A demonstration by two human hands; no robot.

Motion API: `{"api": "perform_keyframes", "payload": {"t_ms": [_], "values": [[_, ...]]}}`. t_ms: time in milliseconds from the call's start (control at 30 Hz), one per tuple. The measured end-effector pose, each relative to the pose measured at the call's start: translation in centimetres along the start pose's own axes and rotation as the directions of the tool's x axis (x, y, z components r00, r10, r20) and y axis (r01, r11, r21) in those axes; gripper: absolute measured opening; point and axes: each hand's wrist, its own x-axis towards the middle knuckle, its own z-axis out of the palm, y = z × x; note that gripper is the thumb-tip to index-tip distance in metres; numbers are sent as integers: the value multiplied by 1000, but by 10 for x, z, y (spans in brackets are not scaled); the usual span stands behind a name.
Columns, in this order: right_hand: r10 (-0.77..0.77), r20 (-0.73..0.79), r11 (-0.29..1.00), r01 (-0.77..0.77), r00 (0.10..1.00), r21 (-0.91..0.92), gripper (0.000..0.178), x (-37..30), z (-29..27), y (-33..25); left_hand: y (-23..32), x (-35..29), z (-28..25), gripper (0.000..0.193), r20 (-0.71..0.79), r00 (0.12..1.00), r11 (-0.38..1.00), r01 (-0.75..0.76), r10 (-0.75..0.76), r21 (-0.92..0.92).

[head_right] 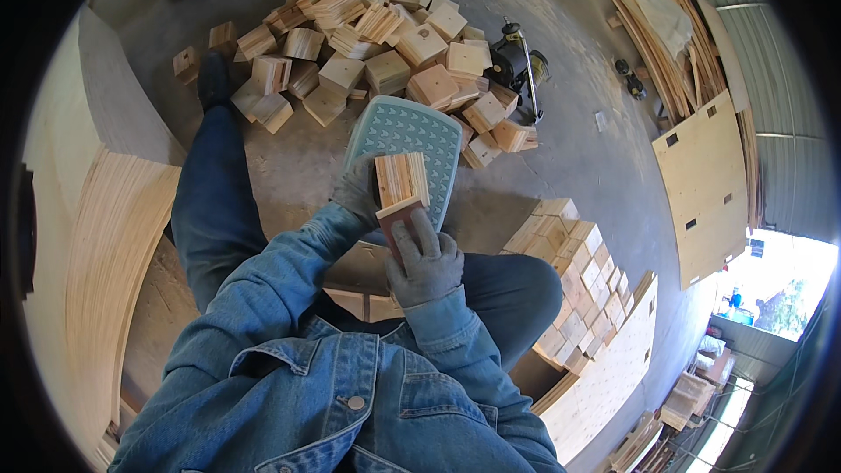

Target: The person sits on the floor and sands small wooden blocks one by one using a sanding block. They pick up each block from a pile, sand the surfaces, and place the finished pieces into a separate stack.

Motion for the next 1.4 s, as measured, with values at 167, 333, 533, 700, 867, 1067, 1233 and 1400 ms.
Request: {"api": "perform_keyframes", "payload": {"t_ms": [167, 333, 533, 700, 867, 1067, 1233, 1400], "values": [[-14, 12, 999, 14, 1000, 29, 64, 14, -7, 2, 1, 4, -1, 61, -66, 997, 999, 26, -28, -42], [-22, -22, 995, 24, 1000, 92, 62, 10, -5, 5, -10, 2, 2, 69, -100, 995, 1000, 4, -7, -30], [25, -30, 999, -24, 999, 34, 61, 39, 6, 3, -1, 2, 0, 73, 12, 1000, 1000, 18, -18, -3], [175, -1, 984, -175, 985, -26, 59, 134, 21, 22, -1, 5, 8, 76, 113, 990, 987, 100, -86, -127], [206, 51, 978, -207, 977, 11, 58, 181, 23, 34, -62, -6, 37, 82, -26, 991, 928, 113, -131, -355], [209, 60, 978, -207, 976, -41, 62, 68, 9, 25, -15, -1, 11, 92, -30, 999, 999, -14, 16, 47], [163, -8, 986, -163, 987, 29, 59, 15, 2, 21, -16, -1, 9, 94, -4, 998, 994, 57, -57, 96], [182, -15, 983, -182, 983, 4, 58, 54, 10, 29, -15, -2, 7, 95, -5, 1000, 999, 24, -24, 43]]}}
